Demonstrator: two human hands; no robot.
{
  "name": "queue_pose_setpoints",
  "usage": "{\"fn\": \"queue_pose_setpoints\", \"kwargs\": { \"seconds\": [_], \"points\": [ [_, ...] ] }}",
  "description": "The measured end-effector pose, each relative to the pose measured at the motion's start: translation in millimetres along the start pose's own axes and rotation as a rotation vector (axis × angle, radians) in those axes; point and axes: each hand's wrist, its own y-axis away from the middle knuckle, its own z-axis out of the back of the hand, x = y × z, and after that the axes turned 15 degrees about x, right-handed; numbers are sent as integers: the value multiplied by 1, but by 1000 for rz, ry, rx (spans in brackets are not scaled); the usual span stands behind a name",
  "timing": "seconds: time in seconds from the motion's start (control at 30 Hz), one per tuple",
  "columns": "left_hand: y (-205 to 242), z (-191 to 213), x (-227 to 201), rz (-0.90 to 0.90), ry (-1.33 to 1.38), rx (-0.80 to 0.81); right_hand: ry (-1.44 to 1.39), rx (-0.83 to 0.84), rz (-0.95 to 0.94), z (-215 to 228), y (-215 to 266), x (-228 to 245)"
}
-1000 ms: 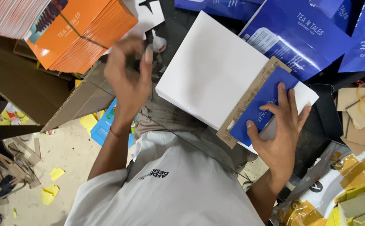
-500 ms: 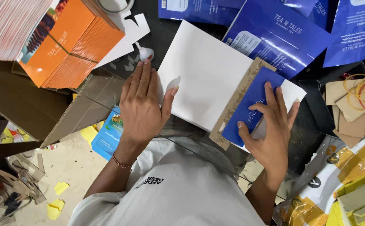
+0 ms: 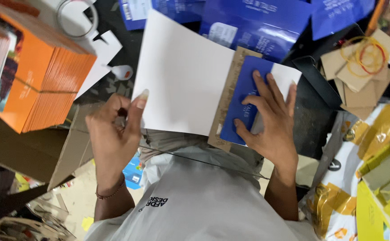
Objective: The person repeatedly places blue tea packets onto a white surface, applies adhesive tape to seal them, and then moves the sealed packets aside. The process is repeated for multiple packets in a continuous assembly line fashion.
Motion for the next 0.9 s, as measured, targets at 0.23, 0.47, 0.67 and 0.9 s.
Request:
{"fn": "queue_pose_setpoints", "kwargs": {
  "seconds": [0.23, 0.47, 0.67, 0.9],
  "points": [
    [-6, 18, -20, -88, 63, 110, -10, 22, 12, -1, 0, -5],
    [-12, 10, -4, -90, -81, -34, -4, 30, 18, -1, 0, -6],
    [-12, -4, 2, -233, -341, -94, -7, 30, 8, 1, 0, 1],
    [-6, -11, 4, -225, -344, -97, 2, 21, 4, 0, 0, -1]
  ]
}}
